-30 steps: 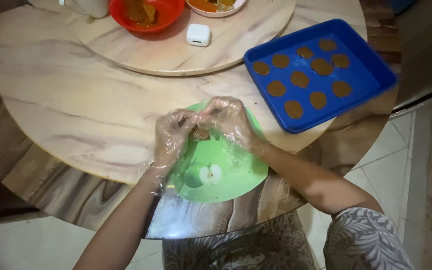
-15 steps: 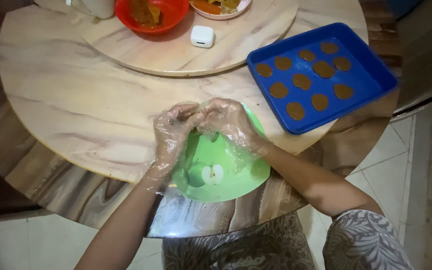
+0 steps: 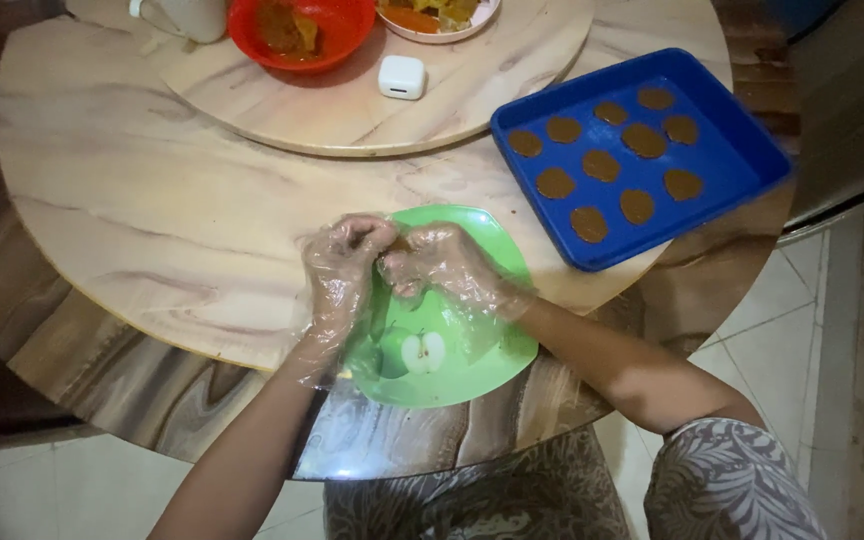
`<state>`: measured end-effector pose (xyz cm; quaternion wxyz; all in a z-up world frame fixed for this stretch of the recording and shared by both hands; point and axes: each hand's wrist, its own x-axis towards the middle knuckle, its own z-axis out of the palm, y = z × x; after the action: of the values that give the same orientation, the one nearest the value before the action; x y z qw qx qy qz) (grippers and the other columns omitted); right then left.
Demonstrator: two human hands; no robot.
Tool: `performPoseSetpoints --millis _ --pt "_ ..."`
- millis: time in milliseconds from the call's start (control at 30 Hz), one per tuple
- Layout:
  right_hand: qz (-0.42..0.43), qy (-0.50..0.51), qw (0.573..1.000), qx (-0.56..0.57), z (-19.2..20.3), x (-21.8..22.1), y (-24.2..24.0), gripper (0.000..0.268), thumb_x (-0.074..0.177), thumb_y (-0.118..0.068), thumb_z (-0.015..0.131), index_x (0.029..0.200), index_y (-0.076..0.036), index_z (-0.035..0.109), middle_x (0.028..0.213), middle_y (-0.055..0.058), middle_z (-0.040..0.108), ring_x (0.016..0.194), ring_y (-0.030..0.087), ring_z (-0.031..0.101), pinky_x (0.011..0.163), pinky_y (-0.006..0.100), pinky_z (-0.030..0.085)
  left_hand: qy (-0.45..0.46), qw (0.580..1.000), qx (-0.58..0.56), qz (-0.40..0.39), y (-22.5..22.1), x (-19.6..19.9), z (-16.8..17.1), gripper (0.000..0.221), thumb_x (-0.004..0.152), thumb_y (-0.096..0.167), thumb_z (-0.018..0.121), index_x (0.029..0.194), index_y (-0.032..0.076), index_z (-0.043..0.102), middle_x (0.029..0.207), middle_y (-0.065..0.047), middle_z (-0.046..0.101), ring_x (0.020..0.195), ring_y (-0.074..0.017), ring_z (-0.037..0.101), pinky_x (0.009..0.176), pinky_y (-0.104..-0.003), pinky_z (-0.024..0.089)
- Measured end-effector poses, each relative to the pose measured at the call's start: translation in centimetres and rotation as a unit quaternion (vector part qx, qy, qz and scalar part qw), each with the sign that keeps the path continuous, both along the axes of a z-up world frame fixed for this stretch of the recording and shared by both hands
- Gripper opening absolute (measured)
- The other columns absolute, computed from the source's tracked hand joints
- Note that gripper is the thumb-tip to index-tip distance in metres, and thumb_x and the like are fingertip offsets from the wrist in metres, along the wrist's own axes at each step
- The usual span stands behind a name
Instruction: The person is taking small pieces of dough from a green plate, rolling them into balls using both hands, and arranging them in rows on a blue tray.
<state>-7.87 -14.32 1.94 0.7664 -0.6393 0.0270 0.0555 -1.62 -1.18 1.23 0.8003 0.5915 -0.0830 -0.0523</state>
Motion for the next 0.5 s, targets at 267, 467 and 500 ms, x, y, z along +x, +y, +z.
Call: performPoseSetpoints --millis 267,467,500 --pt "-0.088 -0.046 0.993 -0.057 3.5 -0.2 -1.1 0.021 0.088 -0.007 0.079 0.096 0.009 0.068 0.073 0.021 0.069 0.062 0.025 0.071 0.052 0.04 0.066 -0.123 0.985 0.093 -0.078 1.6 0.4 1.6 0.013 0.084 0.006 0.086 0.092 0.003 0.077 0.084 -0.014 0.076 0.076 -0.0229 0.072 0.074 -0.034 0.057" --pt "-0.137 -0.055 0.985 -0.091 2.3 0.5 -1.1 0.017 0.084 -0.003 0.08 0.091 0.008 0.071 0.068 0.024 0.068 0.05 0.026 0.07 0.041 0.039 0.063 -0.121 0.98 0.122 -0.102 1.5 0.2 1.1 0.012 0.083 0.006 0.085 0.091 0.001 0.078 0.082 -0.016 0.076 0.073 -0.0228 0.073 0.072 -0.035 0.058" --pt "-0.138 -0.054 0.985 -0.09 2.2 0.6 -1.2 0.017 0.084 -0.003 0.08 0.091 0.008 0.071 0.068 0.024 0.068 0.05 0.026 0.07 0.041 0.039 0.063 -0.12 0.98 0.123 -0.103 1.6 0.5 0.5 0.012 0.083 0.006 0.085 0.091 0.001 0.078 0.082 -0.016 0.076 0.073 -0.0228 0.073 0.072 -0.035 0.058"
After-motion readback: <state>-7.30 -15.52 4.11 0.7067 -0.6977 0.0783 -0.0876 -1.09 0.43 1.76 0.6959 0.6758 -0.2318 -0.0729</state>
